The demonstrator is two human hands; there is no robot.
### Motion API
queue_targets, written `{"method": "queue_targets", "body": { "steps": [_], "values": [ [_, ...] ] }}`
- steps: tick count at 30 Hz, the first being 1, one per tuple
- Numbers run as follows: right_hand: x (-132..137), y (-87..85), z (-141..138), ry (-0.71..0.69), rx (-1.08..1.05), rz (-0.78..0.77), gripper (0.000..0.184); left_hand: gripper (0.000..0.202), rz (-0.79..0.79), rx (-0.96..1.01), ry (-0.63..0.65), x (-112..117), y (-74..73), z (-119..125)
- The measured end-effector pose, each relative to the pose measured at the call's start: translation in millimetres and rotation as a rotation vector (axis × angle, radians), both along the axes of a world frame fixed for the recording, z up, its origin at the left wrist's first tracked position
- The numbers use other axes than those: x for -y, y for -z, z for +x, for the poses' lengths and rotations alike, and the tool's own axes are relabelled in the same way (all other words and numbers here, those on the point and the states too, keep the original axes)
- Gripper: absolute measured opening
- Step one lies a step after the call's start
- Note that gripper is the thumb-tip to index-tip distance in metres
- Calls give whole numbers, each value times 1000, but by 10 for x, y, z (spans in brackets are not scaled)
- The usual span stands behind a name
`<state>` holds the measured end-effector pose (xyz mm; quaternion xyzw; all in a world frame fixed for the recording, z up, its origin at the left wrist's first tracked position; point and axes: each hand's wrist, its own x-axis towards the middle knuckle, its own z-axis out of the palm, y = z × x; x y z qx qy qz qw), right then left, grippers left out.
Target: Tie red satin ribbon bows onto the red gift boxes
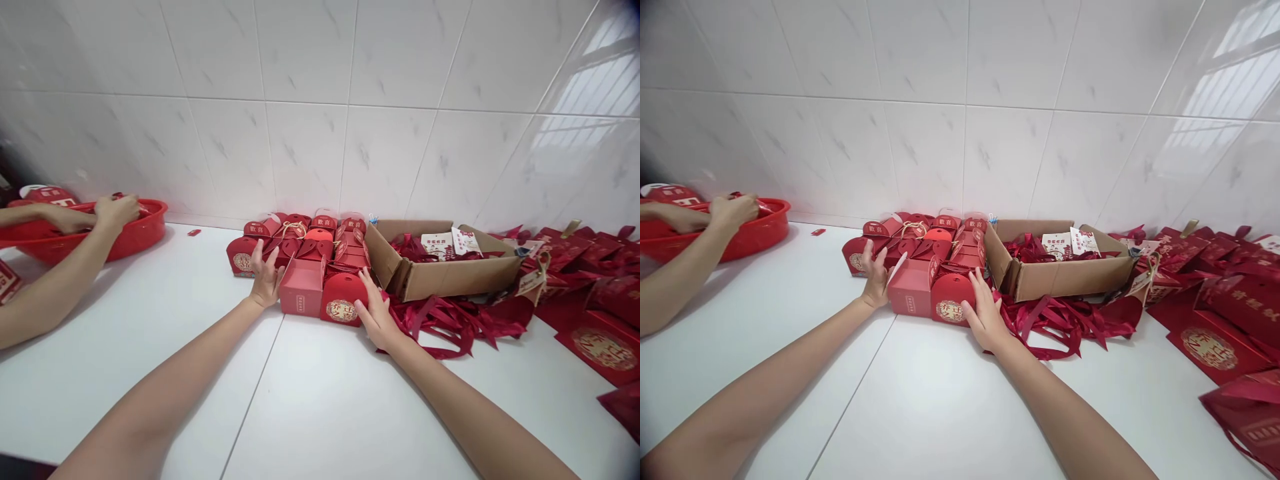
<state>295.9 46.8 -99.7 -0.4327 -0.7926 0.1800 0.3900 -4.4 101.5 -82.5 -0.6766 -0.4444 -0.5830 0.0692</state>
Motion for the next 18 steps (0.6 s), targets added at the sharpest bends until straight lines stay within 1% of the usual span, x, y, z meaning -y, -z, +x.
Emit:
{"method": "queue_targets", "body": {
  "steps": [2, 4, 6, 7, 10, 12, 14, 16, 18],
  "values": [
    [23, -67, 7, 30, 15, 35, 51, 59, -12, 4, 13, 26, -4, 58],
    [60, -194, 6, 81, 87, 100, 49, 57, -17, -15, 27, 34, -17, 72],
    [99, -376, 19, 145, 178, 140, 49, 56, -19, -40, 50, 29, -30, 67],
    [114, -481, 40, 172, 208, 135, 47, 56, -19, -49, 65, 23, -32, 65],
    [135, -804, 180, 173, 217, 63, 40, 58, -28, -52, 134, 3, -25, 74],
    [139, -995, 330, 173, 204, 38, 40, 57, -51, -50, 180, -7, -15, 90],
    [150, -1152, 491, 193, 170, 46, 36, 55, -83, -49, 203, -14, -8, 102],
    [177, -1278, 636, 236, 84, 89, 28, 55, -97, -55, 203, -21, -2, 104],
    [225, -1382, 752, 275, -47, 150, 22, 55, -73, -86, 207, -31, 9, 95]
  ]
}}
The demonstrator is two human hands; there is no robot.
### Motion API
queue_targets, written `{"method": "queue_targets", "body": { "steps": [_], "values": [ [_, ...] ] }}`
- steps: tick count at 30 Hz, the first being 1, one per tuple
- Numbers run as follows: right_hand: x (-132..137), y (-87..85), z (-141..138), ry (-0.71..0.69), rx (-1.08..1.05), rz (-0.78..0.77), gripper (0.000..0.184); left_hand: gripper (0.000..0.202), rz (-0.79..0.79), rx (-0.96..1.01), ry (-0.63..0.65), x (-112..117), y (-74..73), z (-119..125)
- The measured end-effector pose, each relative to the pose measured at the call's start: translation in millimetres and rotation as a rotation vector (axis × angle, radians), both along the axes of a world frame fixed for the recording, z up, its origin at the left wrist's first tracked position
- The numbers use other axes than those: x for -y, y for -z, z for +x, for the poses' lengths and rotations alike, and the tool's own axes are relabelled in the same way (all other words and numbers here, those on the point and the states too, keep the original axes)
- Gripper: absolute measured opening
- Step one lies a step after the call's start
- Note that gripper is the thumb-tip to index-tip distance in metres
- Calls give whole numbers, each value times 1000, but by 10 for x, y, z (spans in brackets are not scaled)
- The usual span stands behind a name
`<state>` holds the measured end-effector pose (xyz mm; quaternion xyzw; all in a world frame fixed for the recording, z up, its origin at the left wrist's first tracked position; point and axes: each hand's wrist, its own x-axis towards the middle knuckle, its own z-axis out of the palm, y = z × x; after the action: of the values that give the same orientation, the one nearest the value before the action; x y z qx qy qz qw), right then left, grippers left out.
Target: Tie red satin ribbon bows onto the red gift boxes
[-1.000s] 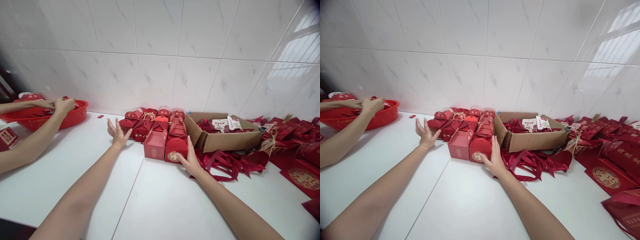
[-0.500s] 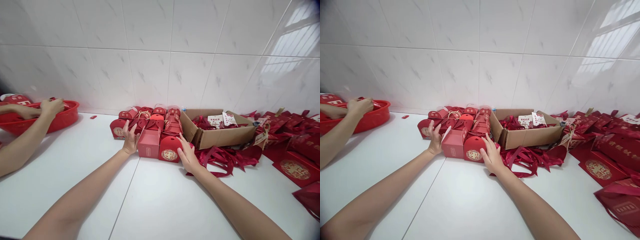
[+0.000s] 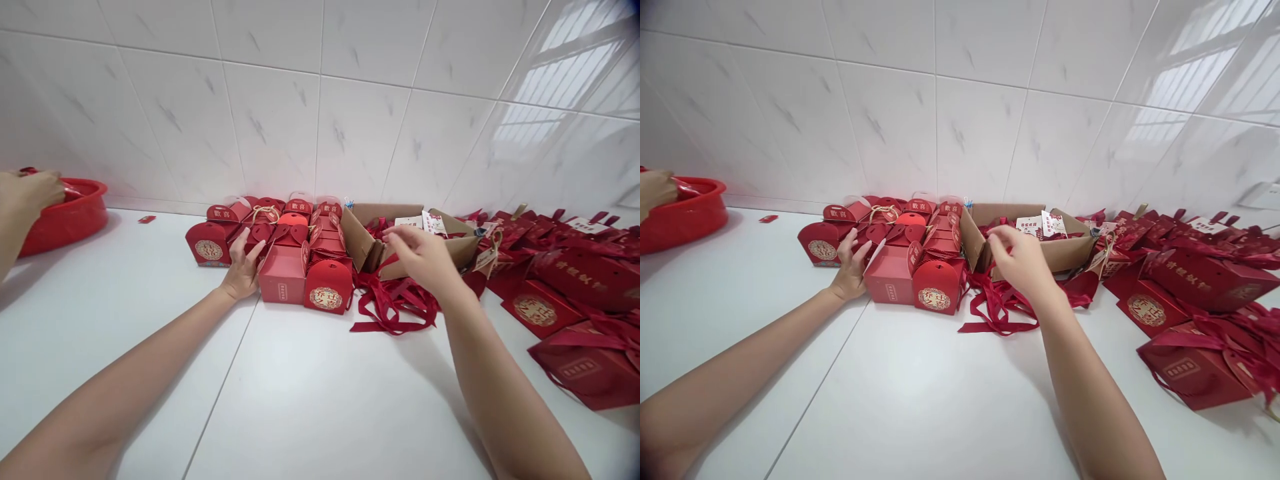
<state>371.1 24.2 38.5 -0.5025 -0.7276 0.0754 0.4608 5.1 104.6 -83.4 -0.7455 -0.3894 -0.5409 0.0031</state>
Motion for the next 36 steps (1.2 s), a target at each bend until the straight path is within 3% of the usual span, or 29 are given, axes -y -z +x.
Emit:
{"method": "queue_targets", "body": {
  "steps": [5, 8, 11, 13, 15, 18, 20, 23, 25, 28, 33, 36],
  "values": [
    [164, -214, 210, 40, -167, 104, 20, 58, 134, -176, -30, -36, 48, -37],
    [200, -239, 260, 84, 66, -101, 22, 63, 200, -266, -91, -49, 55, -55],
    [127, -115, 178, -43, 488, -469, 24, 65, 275, -340, -118, -47, 35, -62],
    [45, 25, 53, -145, 653, -615, 38, 65, 301, -369, -113, -42, 18, -60],
    [-26, 165, -87, -220, 703, -665, 46, 64, 311, -385, -109, -38, 7, -56],
    [-81, 304, -218, -309, 734, -693, 43, 65, 306, -403, -112, -39, 11, -61],
    [-94, 332, -212, -369, 769, -731, 41, 66, 288, -415, -121, -43, 22, -70],
    [-87, 305, -117, -483, 820, -814, 52, 66, 251, -436, -128, -49, 43, -85],
    [-47, 279, -89, -544, 838, -820, 61, 64, 234, -450, -121, -50, 54, -90],
    [91, 292, -225, -549, 846, -713, 62, 62, 217, -466, -113, -41, 59, -92],
    [334, 383, -644, -435, 856, -526, 33, 62, 200, -483, -135, -24, 60, -101],
    [370, 303, -657, -383, 852, -456, 24, 62, 206, -488, -140, -30, 69, -103]
  ]
}}
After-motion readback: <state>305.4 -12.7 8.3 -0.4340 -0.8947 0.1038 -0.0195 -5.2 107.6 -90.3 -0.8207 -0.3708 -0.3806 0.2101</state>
